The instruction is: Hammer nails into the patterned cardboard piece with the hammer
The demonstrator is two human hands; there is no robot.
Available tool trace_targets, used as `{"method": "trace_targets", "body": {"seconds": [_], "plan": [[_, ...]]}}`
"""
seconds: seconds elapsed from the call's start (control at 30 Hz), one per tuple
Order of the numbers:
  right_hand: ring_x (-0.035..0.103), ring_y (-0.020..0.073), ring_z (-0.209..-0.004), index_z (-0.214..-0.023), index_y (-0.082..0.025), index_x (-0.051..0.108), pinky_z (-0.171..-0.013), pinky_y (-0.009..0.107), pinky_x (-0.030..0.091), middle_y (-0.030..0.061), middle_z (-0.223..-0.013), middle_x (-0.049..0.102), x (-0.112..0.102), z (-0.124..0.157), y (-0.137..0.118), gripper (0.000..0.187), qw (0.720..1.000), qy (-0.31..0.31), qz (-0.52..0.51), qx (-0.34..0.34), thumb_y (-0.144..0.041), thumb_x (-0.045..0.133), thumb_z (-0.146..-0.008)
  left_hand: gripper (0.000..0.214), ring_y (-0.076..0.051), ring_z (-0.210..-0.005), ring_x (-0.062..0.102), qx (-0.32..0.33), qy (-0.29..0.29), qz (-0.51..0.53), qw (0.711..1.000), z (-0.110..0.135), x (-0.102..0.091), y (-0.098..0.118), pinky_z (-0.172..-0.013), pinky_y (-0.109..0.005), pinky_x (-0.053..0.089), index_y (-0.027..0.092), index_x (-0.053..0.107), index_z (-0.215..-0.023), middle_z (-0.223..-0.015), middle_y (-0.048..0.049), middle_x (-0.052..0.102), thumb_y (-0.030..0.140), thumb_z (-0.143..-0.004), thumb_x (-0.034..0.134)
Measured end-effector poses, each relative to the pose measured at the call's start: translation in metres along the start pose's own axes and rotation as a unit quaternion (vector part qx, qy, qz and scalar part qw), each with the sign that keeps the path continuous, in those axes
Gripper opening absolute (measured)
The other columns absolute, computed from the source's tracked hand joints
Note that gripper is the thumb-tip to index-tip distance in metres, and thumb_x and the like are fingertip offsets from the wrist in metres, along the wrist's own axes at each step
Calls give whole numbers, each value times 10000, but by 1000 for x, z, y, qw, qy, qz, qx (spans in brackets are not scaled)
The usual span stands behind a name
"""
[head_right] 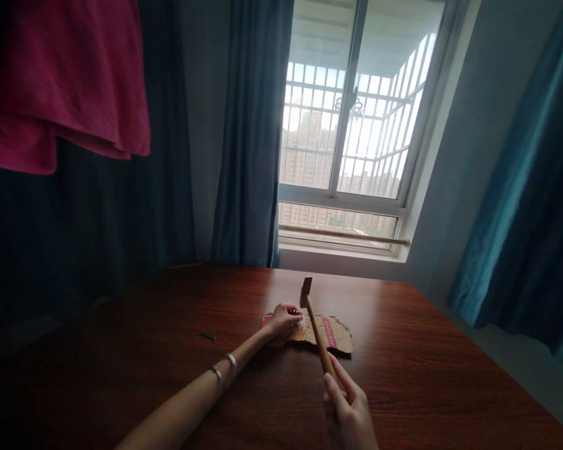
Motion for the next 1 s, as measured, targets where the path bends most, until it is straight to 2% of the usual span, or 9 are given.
{"method": "trace_targets", "body": {"seconds": [0.13, 0.33, 0.5, 0.6, 1.0], "plan": [[268, 10, -340, -1228, -105, 500, -325, 121, 127, -81, -456, 378, -2, 0, 3, 843, 1000, 8, 5, 1, -522, 735, -534, 220, -158, -674, 602, 8, -1, -3, 1000, 0, 0, 0, -578, -216, 415, 108, 684, -734, -707, -52, 676, 291, -622, 635], [202, 3, -346, -1274, -133, 454, -325, 119, 101, -107, -463, 290, 0, -1, 1, 822, 1000, -14, -7, -11, -517, 703, -591, 228, -165, -686, 606, 13, 1, -3, 1000, 1, -1, 1, -588, -219, 420, 104, 691, -743, -713, -56, 679, 288, -620, 633], [215, 6, -338, -1252, -112, 478, -328, 131, 99, -107, -452, 293, -2, -4, 11, 873, 1000, -2, -12, -3, -528, 734, -529, 222, -166, -695, 604, 3, 4, -17, 1000, 2, -1, 3, -597, -221, 421, 113, 688, -738, -722, -47, 681, 295, -625, 629], [212, 7, -345, -1266, -101, 454, -337, 129, 97, -114, -447, 272, -3, -4, 14, 884, 1000, -3, -8, -6, -535, 724, -545, 214, -166, -694, 606, 6, 5, -16, 1000, 2, -2, 5, -598, -220, 423, 112, 687, -730, -718, -49, 679, 289, -624, 630], [209, 0, -331, -1298, -113, 404, -329, 132, 93, -100, -455, 357, -6, -8, 14, 893, 1000, -23, 0, 6, -537, 709, -574, 221, -161, -681, 600, 3, 2, -2, 1000, -1, 1, -1, -587, -218, 416, 103, 686, -722, -701, -49, 674, 290, -617, 634]]}}
Point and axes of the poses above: each hand's wrist, its own z-axis away from the middle knuckle, its own x-axis out of the palm, y = z × x, the point moved 4 cm from there along -z, towards the middle knuckle
